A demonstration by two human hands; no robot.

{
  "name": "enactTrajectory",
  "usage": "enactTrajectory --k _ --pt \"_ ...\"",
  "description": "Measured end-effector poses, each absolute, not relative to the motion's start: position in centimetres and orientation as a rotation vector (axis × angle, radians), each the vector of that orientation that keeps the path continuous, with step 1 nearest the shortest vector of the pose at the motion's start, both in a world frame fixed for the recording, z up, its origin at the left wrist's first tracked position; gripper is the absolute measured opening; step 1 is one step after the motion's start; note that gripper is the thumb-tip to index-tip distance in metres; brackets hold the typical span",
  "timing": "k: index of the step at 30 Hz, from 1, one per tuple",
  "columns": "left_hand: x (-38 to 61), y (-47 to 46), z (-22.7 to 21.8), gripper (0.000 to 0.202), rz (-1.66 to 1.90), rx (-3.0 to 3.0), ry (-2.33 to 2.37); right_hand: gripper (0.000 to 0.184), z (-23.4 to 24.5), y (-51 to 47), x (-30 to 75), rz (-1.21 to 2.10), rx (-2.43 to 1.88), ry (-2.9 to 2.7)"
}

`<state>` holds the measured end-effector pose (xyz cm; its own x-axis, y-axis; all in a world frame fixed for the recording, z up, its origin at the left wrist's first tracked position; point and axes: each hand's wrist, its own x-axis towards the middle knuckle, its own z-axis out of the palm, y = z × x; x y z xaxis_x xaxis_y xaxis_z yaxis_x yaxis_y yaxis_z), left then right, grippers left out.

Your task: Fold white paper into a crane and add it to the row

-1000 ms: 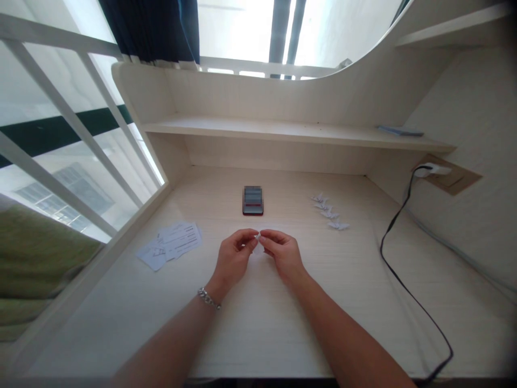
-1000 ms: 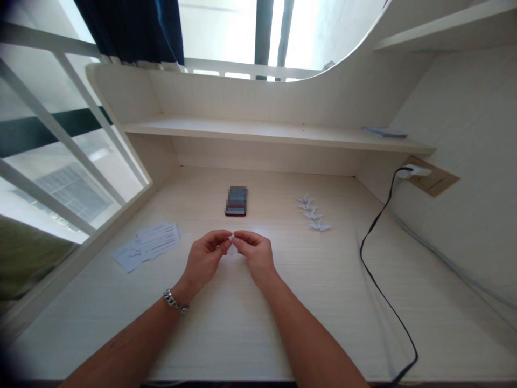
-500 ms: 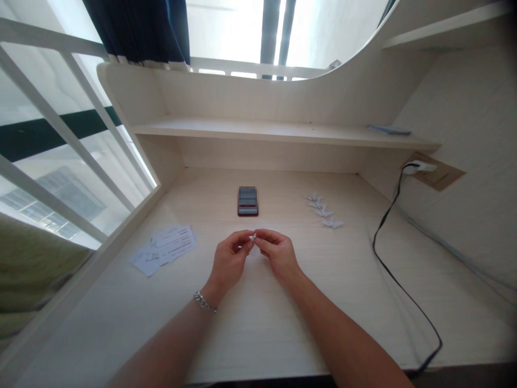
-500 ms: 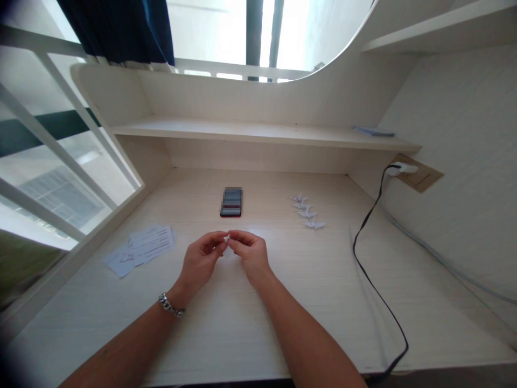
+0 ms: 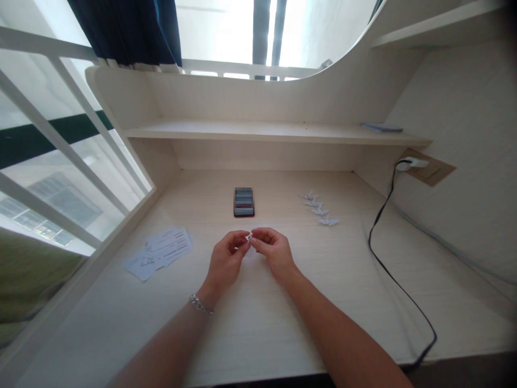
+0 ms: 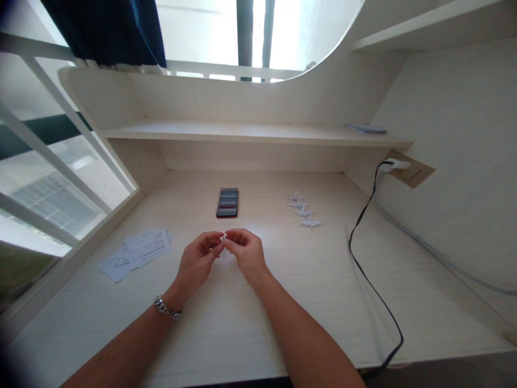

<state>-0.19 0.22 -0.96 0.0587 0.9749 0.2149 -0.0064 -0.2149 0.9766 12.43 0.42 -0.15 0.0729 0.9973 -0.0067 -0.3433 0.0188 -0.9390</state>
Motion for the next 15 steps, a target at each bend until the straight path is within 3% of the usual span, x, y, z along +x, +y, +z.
enactTrajectory --k 15 --pt "-0.29 0.25 -1.13 0.023 1.308 1.412 1.046 0.022 -0.77 0.78 12.75 1.290 -0.922 -0.937"
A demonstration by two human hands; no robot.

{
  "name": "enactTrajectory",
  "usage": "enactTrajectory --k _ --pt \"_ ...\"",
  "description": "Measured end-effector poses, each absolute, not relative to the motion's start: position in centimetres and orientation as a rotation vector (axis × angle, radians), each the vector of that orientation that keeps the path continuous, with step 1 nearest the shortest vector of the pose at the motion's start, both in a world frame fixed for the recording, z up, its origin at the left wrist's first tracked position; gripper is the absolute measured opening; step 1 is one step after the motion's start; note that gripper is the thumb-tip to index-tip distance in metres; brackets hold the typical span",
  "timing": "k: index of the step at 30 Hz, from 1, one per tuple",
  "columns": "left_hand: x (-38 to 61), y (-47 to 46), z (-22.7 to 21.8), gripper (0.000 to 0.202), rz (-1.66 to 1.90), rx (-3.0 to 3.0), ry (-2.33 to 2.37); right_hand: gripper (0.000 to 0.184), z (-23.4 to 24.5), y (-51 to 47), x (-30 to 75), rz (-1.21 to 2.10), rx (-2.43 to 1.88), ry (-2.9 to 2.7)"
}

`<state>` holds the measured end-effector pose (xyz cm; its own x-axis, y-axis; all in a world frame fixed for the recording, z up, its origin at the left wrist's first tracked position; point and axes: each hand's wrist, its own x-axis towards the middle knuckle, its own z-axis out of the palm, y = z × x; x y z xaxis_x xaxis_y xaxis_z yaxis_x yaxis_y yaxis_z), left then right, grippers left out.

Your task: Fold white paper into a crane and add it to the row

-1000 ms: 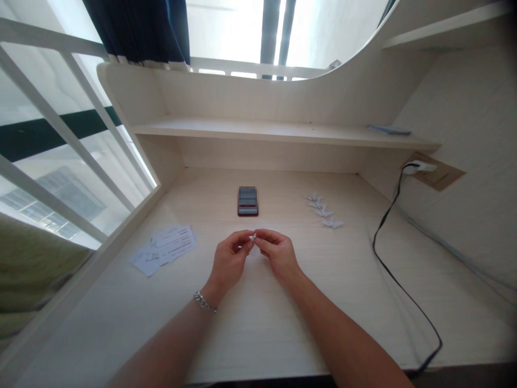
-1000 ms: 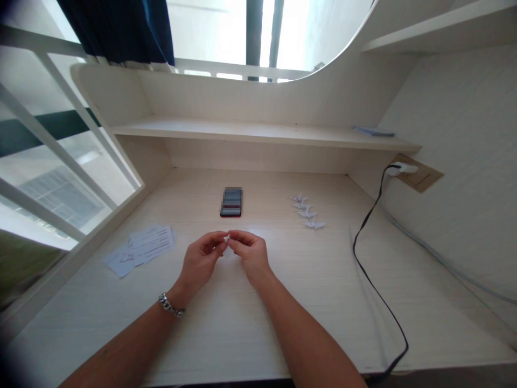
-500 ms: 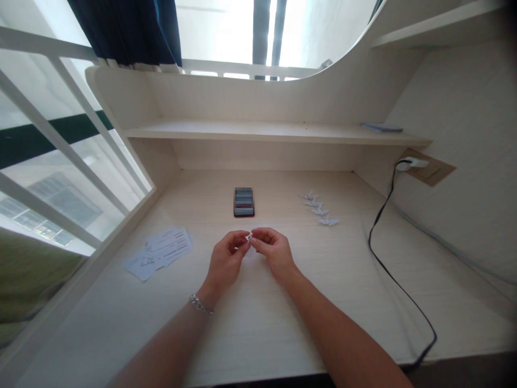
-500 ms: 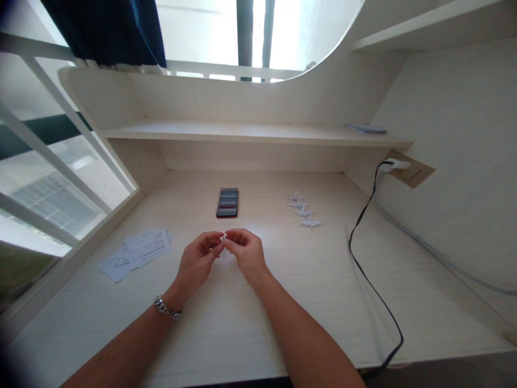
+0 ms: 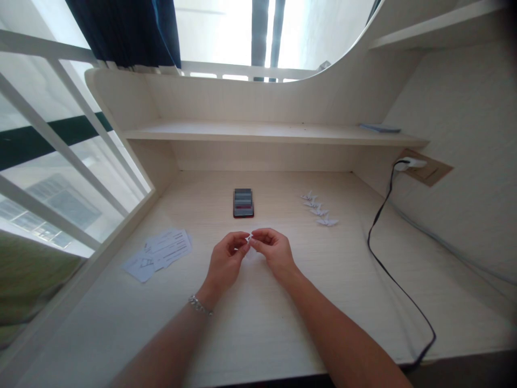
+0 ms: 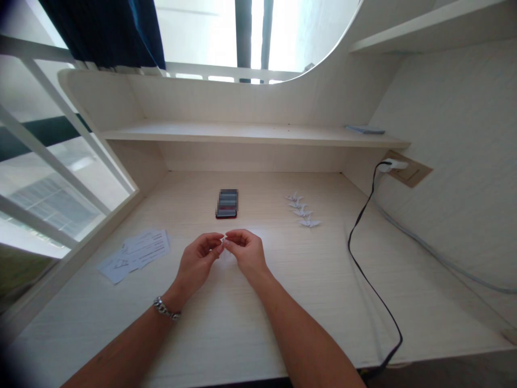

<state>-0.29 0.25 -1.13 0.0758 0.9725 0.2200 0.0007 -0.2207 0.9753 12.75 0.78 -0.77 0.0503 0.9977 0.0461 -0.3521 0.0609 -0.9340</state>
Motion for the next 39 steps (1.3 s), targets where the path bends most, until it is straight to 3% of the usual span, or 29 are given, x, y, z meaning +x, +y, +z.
enactTrajectory --k 39 --pt "-0.27 -0.30 -0.57 0.022 1.305 1.613 1.186 0.021 -0.96 0.72 13.05 1.158 -0.941 -1.079"
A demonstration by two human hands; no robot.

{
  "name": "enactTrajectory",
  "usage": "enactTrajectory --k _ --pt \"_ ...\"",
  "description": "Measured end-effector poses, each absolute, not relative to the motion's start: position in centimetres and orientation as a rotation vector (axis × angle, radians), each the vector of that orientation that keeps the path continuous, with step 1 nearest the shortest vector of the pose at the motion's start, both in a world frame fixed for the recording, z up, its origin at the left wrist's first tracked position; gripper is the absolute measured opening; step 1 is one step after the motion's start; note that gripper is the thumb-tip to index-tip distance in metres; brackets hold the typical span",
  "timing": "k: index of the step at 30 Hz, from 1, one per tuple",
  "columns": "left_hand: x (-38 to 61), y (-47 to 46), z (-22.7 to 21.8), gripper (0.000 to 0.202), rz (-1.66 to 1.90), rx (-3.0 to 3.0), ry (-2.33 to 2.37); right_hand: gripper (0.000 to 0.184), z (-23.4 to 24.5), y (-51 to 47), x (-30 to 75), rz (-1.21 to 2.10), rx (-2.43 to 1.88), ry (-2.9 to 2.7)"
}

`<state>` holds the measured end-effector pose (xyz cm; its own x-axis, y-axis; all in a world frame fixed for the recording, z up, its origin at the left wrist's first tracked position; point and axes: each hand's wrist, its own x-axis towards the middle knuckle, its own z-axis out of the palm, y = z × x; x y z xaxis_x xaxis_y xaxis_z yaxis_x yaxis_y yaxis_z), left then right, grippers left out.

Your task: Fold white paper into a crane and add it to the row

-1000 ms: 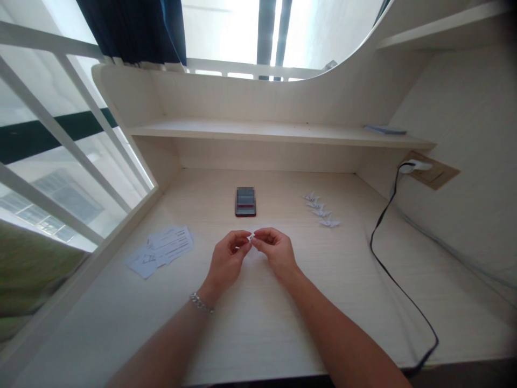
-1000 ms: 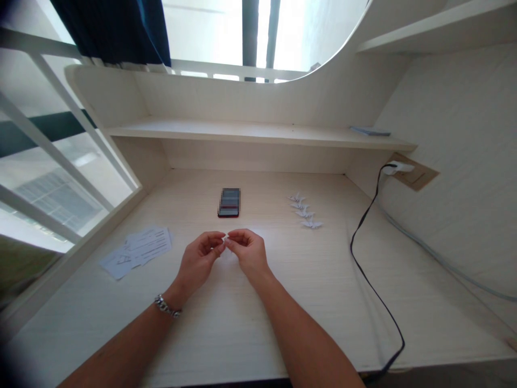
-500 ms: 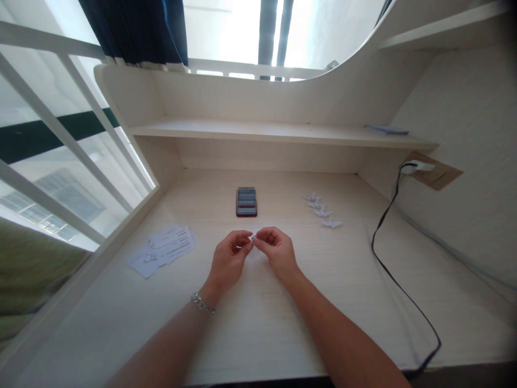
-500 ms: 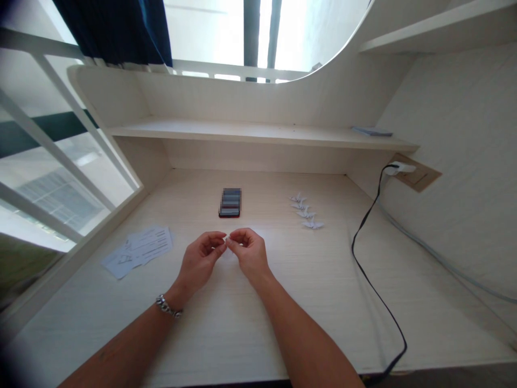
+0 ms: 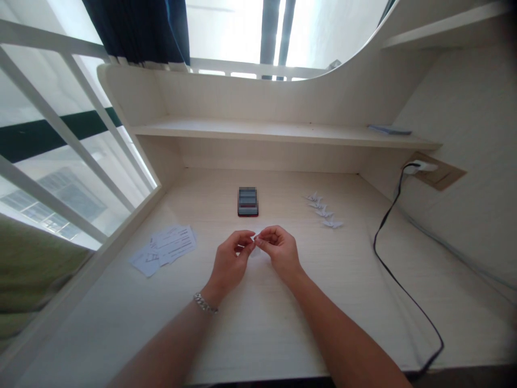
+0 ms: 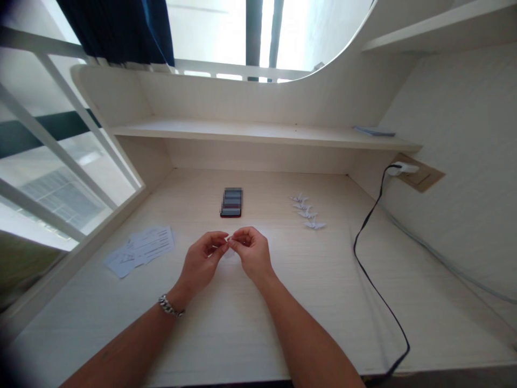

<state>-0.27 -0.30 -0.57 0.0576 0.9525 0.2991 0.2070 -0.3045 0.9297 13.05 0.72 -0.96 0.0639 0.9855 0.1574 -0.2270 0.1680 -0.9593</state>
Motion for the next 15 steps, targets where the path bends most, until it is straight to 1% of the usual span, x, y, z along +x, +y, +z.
enactTrajectory --k 8,12,15 --pt "-0.26 -0.29 -0.62 0.021 1.260 1.602 1.157 0.017 -0.70 0.61 13.03 1.134 -0.954 -1.117" --pt "-0.19 -0.29 -0.67 0.022 1.242 1.594 1.120 0.019 -0.31 0.55 13.10 1.169 -0.939 -1.083" --pt "-0.14 -0.37 -0.59 0.023 1.237 1.575 1.104 0.017 -0.28 0.49 13.20 1.126 -0.970 -1.148"
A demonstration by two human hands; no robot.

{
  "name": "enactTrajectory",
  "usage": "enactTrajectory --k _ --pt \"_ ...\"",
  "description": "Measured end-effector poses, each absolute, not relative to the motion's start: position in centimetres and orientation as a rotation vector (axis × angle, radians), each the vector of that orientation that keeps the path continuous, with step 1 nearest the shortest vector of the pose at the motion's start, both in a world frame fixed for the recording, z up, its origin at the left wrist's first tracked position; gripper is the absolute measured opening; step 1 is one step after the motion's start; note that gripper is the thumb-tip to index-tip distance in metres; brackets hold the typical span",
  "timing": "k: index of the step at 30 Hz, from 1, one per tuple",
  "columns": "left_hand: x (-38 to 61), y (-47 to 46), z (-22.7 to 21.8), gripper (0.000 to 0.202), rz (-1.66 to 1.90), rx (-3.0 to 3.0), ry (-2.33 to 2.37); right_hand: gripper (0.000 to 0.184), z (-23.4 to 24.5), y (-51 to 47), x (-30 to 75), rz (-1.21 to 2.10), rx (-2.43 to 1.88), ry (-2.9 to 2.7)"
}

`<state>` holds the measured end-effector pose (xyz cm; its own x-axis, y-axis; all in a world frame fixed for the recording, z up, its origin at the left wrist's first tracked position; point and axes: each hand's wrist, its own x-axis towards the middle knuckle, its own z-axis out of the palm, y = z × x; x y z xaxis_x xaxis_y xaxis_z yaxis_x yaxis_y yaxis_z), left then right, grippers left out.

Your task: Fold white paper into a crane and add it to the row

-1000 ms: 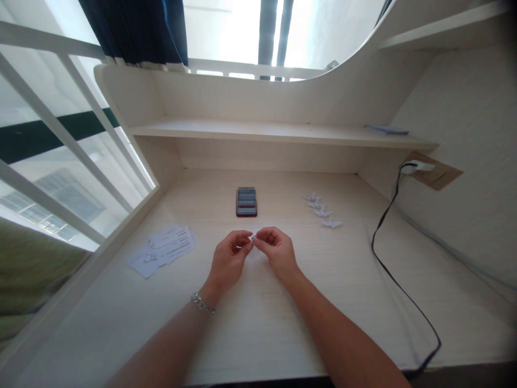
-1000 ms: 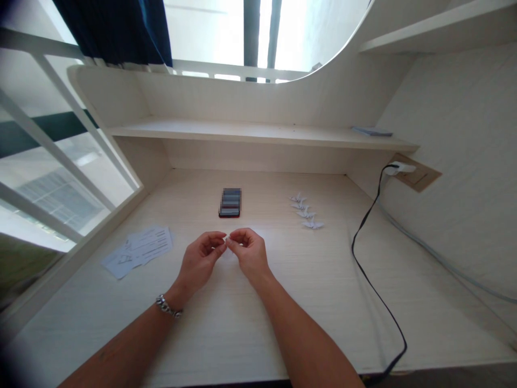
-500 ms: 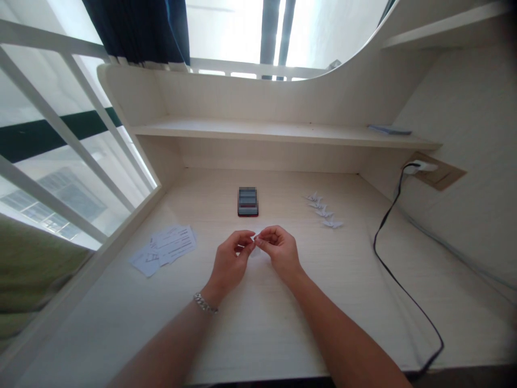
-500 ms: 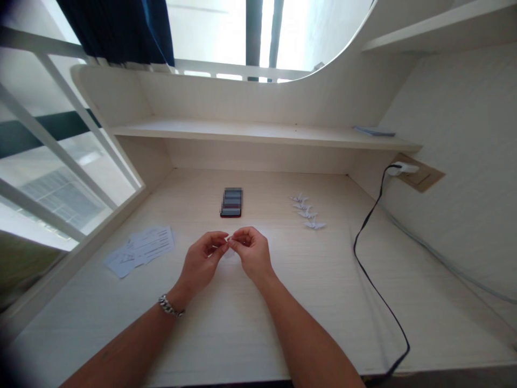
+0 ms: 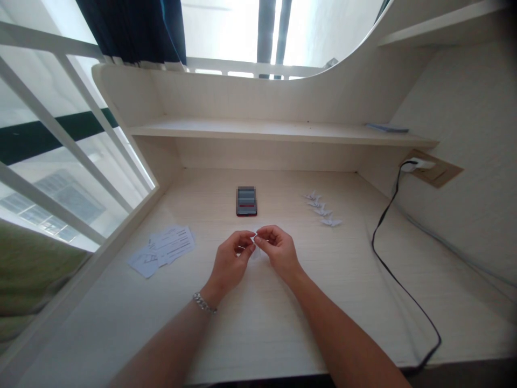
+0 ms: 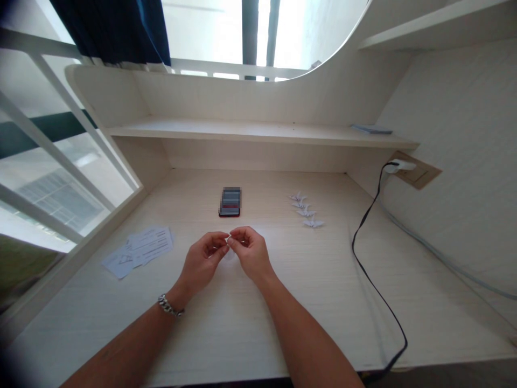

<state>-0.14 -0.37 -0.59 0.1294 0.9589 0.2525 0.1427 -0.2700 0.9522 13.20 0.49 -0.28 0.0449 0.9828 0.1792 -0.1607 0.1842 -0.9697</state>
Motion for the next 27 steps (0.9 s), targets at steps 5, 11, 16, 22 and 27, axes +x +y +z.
enactTrajectory --k 5,11,16,22,27 --pt "-0.2 -0.2 -0.7 0.025 1.270 1.474 1.076 0.020 -0.7 0.7 13.2 1.114 -0.998 -1.181" --pt "-0.7 0.7 -1.5 0.030 1.369 1.291 1.064 0.028 -1.3 0.8 13.0 1.235 -1.054 -1.308" --pt "-0.7 0.8 -1.3 0.028 1.310 1.259 1.053 0.019 -1.0 0.5 13.1 1.133 -1.118 -1.372" --pt "-0.8 0.9 -1.3 0.020 1.230 1.366 1.124 0.016 -1.1 0.4 13.5 1.133 -1.128 -1.461" --pt "-1.1 1.2 -1.5 0.022 1.201 1.347 1.184 0.016 -1.4 0.7 13.1 1.131 -1.186 -1.419"
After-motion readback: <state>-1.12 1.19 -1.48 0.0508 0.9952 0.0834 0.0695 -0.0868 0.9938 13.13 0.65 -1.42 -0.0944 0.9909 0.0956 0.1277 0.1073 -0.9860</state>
